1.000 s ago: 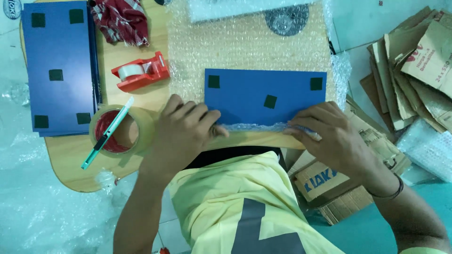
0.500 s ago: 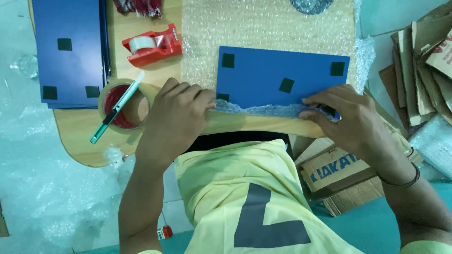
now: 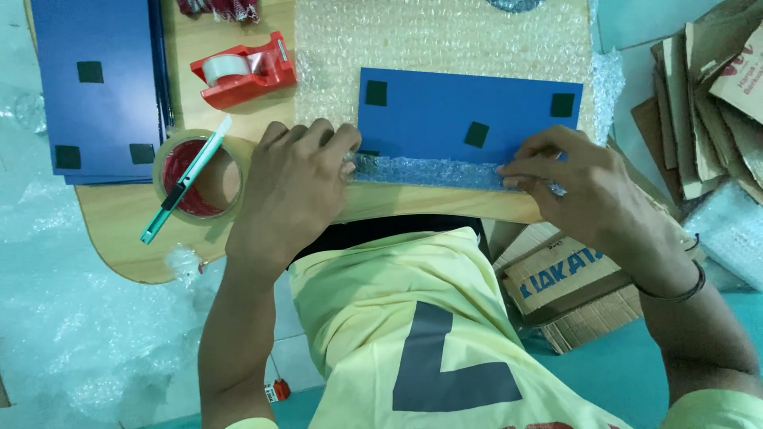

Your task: The person wipes a blue rectangular panel with a cloth, then wraps it in bubble wrap and secures it with tape using a dispenser and scissors.

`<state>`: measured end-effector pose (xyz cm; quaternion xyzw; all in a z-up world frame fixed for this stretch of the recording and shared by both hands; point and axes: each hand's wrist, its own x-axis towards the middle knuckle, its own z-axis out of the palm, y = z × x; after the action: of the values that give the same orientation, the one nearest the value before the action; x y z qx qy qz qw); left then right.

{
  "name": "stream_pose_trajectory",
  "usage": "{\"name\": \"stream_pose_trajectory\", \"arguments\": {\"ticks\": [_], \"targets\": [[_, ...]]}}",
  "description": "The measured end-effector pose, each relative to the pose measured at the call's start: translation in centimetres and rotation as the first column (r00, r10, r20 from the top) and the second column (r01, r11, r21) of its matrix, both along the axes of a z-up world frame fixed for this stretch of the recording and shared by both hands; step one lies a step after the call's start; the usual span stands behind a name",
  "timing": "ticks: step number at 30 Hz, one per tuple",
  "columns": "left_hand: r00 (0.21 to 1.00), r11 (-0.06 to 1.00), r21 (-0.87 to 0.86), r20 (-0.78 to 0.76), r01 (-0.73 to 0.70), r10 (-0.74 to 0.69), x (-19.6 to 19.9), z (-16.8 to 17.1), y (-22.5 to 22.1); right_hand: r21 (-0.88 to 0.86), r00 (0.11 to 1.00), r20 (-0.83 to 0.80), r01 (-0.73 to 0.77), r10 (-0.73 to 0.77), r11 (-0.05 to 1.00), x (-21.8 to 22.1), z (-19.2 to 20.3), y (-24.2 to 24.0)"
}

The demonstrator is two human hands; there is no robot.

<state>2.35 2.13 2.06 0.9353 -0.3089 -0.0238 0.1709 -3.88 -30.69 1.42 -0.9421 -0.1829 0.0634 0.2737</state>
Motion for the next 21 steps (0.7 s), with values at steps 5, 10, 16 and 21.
{"name": "stream_pose_trajectory", "arguments": {"ticks": [5,10,16,21], "targets": [[0.949,0.995,0.063,0.304,0.072,-0.087,-0.9,0.2,-0.9,-0.047,0.998,0.018,-0.056,0.057,0.997,-0.3,-1.0,-0.3],[0.871,0.964,0.115,0.411,0.242,-0.268,-3.3,0.6,-2.9,-0.113,0.995,0.058,-0.08,0.086,0.99,-0.3,-1.8,-0.7],[0.905,0.963,0.002,0.341,0.27,-0.254,-3.6,-3.3,-4.1,-0.097,0.995,0.064,-0.074,0.08,0.993,-0.5,-1.6,-0.6],[0.961,0.967,-0.114,0.183,0.229,-0.206,-3.0,-3.2,-4.3,-0.383,0.915,0.35,-0.058,0.203,0.922,-2.0,0.2,1.2]]}}
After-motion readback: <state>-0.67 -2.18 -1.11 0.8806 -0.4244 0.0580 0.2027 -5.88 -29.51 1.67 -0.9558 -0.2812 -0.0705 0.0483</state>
